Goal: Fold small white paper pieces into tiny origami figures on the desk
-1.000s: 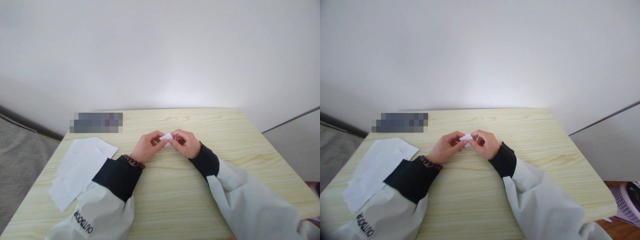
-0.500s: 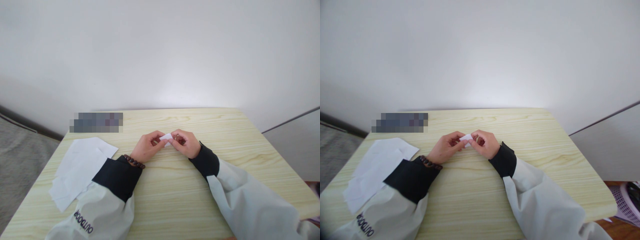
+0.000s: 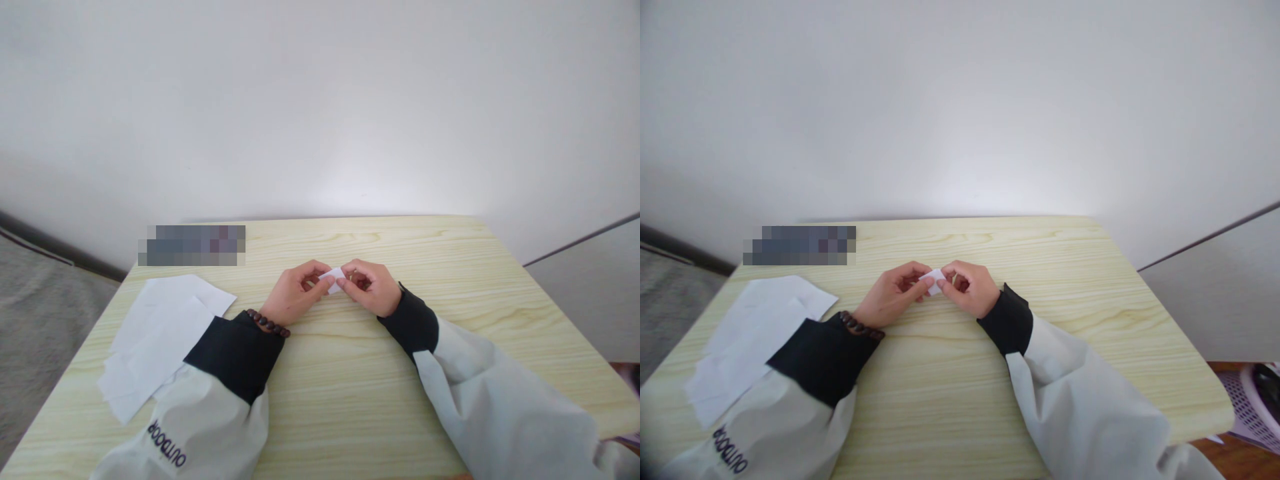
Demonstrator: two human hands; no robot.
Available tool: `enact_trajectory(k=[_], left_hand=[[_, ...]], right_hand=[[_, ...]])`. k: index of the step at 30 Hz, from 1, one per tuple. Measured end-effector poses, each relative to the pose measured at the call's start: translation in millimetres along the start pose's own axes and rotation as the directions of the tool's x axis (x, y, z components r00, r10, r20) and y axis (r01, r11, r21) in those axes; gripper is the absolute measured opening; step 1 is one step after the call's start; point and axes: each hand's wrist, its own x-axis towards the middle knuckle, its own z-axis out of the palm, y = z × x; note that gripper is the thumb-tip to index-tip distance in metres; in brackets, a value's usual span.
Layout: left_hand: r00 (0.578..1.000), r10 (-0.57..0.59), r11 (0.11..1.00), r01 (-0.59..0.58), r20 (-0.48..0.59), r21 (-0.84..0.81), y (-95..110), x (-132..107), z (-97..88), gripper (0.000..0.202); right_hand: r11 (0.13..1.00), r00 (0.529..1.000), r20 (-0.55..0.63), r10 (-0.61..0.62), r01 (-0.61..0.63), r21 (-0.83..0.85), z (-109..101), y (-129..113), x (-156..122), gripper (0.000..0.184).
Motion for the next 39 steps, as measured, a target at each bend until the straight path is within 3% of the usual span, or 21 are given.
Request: enact_trajectory(k=[39], left_hand=[[1.000, -0.003, 1.000, 0.003, 0.008, -0.008, 1.0, 0.2, -0.5, 0.027]], right_hand=[[0.999, 0.999, -0.008, 0.031, -0.031, -0.011, 0.5, 0.2, -0.5, 0.015]])
